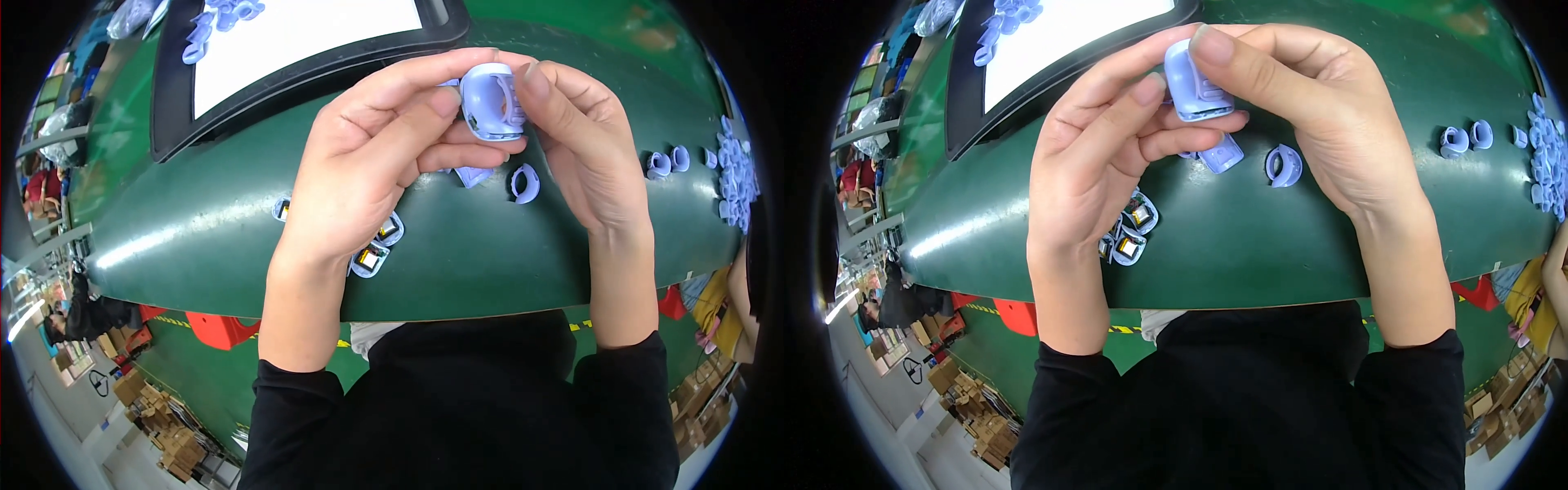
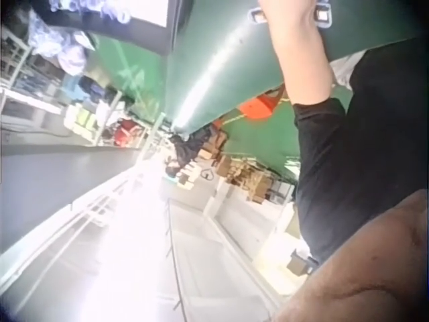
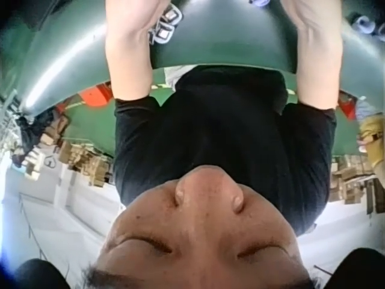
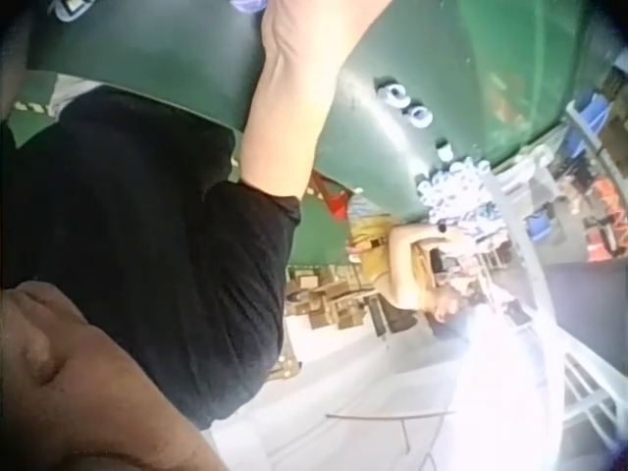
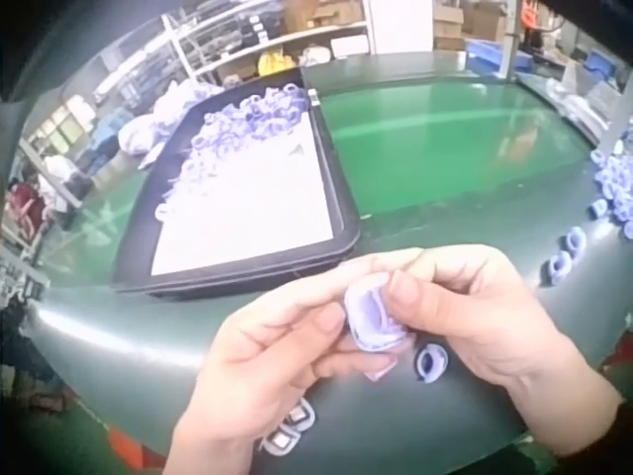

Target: Manually inserting small electronic components into plastic housings at an assembly line workstation.

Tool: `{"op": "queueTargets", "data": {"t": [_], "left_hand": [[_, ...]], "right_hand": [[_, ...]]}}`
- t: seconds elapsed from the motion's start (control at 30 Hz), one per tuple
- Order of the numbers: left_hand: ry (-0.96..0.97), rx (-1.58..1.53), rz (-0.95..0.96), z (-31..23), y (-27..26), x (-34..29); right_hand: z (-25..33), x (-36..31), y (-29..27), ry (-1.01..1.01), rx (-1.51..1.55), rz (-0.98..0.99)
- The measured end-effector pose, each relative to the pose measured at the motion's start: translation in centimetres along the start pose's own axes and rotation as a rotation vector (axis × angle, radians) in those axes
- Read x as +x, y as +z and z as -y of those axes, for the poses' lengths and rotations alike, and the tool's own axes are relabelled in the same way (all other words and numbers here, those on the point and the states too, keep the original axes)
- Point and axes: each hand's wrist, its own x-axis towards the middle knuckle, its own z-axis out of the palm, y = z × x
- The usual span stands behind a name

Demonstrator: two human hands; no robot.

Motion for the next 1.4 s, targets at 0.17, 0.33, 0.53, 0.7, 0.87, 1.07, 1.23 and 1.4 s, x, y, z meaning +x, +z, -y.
{"op": "queueTargets", "data": {"t": [0.17, 0.33, 0.53, 0.7, 0.87, 1.07, 1.23, 1.4], "left_hand": [[0.064, 0.057, 0.005, 0.6, 0.3, 0.2], [0.138, 0.172, 0.085, 0.7, -0.6, 0.2], [0.121, 0.050, 0.006, 0.2, 0.0, 0.1], [0.075, -0.161, -0.018, 1.2, -0.7, 0.3], [-0.004, -0.254, 0.019, 1.3, -1.0, 0.3], [0.010, -0.251, 0.015, 1.7, -0.7, 0.2], [0.038, -0.131, -0.034, 1.7, -0.6, 0.0], [0.121, -0.050, -0.114, 1.7, 0.1, -0.1]], "right_hand": [[0.3, 0.1, 0.2, 0.059, 0.004, -0.001], [-0.2, 0.3, 0.2, 0.017, 0.072, 0.072], [0.7, 0.3, 2.0, -0.110, 0.018, -0.043], [0.5, 0.2, 0.6, -0.225, -0.045, 0.203], [0.3, 0.1, 0.7, -0.248, -0.098, 0.230], [0.2, 0.1, 0.5, -0.308, -0.132, 0.173], [0.6, -0.2, 1.1, -0.223, -0.081, 0.198], [-0.4, 0.0, 1.4, -0.248, -0.015, 0.134]]}}
